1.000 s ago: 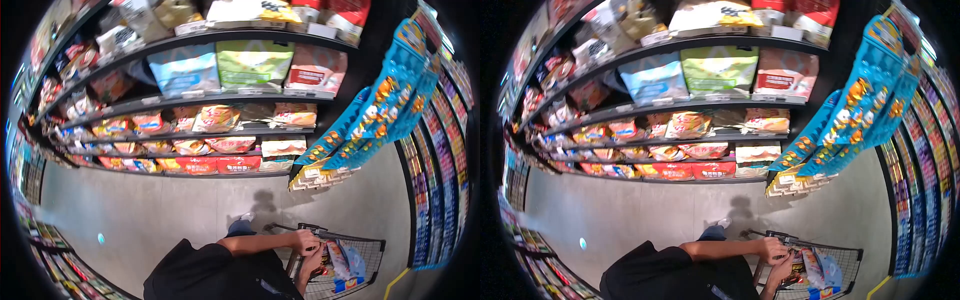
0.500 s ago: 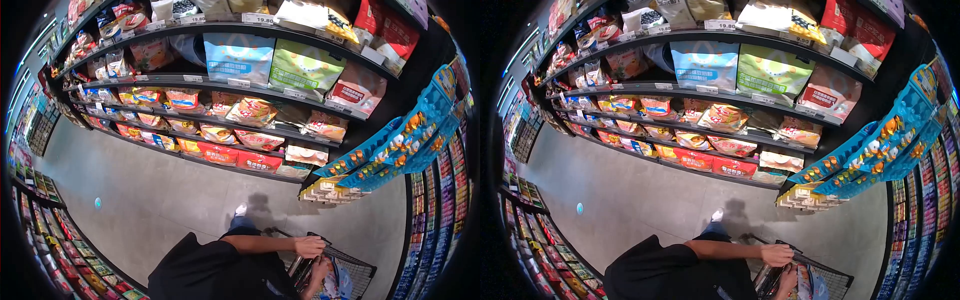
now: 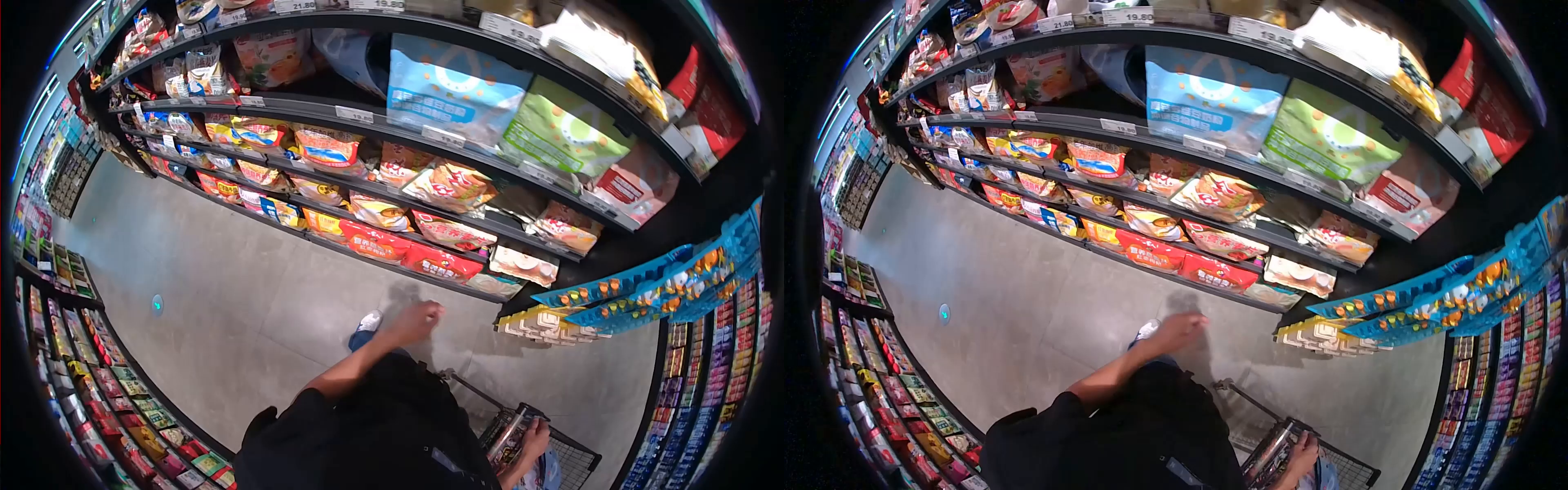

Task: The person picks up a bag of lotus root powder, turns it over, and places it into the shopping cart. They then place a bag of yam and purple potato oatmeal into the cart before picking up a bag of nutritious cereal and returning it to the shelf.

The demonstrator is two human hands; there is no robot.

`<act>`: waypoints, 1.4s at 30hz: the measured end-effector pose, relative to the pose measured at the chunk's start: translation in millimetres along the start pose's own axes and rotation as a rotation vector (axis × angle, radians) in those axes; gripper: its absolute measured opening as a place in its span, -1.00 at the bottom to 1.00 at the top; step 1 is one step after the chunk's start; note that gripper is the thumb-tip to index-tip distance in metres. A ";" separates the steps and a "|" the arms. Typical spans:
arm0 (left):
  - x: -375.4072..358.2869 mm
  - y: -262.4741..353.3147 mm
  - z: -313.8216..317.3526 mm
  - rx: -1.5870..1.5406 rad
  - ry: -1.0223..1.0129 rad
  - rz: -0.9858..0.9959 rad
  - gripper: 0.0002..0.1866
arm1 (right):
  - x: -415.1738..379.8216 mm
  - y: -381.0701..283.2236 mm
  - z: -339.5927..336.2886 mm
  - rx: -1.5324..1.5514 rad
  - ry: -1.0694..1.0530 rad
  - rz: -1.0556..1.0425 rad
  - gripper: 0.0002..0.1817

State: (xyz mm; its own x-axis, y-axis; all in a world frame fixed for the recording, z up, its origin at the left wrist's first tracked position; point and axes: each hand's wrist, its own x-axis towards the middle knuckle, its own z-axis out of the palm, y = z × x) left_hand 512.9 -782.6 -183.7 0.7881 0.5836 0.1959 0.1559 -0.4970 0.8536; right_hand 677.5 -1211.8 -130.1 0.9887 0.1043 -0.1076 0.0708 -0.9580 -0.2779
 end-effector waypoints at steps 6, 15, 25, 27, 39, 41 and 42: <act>-5.0 -46.1 -120.8 0.098 -0.012 -0.287 -0.79 | -16.8 -11.0 55.0 0.137 0.394 -0.025 -0.48; -11.4 -224.7 -102.5 0.117 -0.347 -0.374 -0.72 | -118.7 -155.8 -11.5 -0.297 0.218 0.254 -0.38; -112.3 -311.8 -141.7 -0.205 -0.157 -0.947 -0.73 | -96.5 -101.0 45.1 -0.289 0.201 0.312 -0.32; -134.1 -303.6 -147.9 -0.236 -0.062 -1.075 -0.76 | -91.9 -110.4 44.3 -0.257 0.210 0.276 -0.34; -101.4 -264.6 -84.5 -0.160 -0.197 -1.182 -0.77 | -68.8 -150.1 51.5 0.177 0.269 0.002 -0.39; -78.3 -258.8 -59.1 -0.145 -0.221 -1.080 -0.75 | -69.7 -161.8 43.0 0.265 0.204 0.046 -0.39; -66.2 -251.4 -48.1 -0.214 -0.216 -1.073 -0.76 | -66.8 -161.0 46.9 0.222 0.221 0.034 -0.40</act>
State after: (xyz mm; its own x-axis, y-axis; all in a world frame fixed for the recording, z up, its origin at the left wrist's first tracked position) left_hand 392.9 -665.3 -388.1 0.3972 0.5098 -0.7632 0.7284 0.3307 0.6000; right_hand 593.9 -1052.0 -122.9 0.9965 -0.0109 0.0826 0.0304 -0.8757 -0.4819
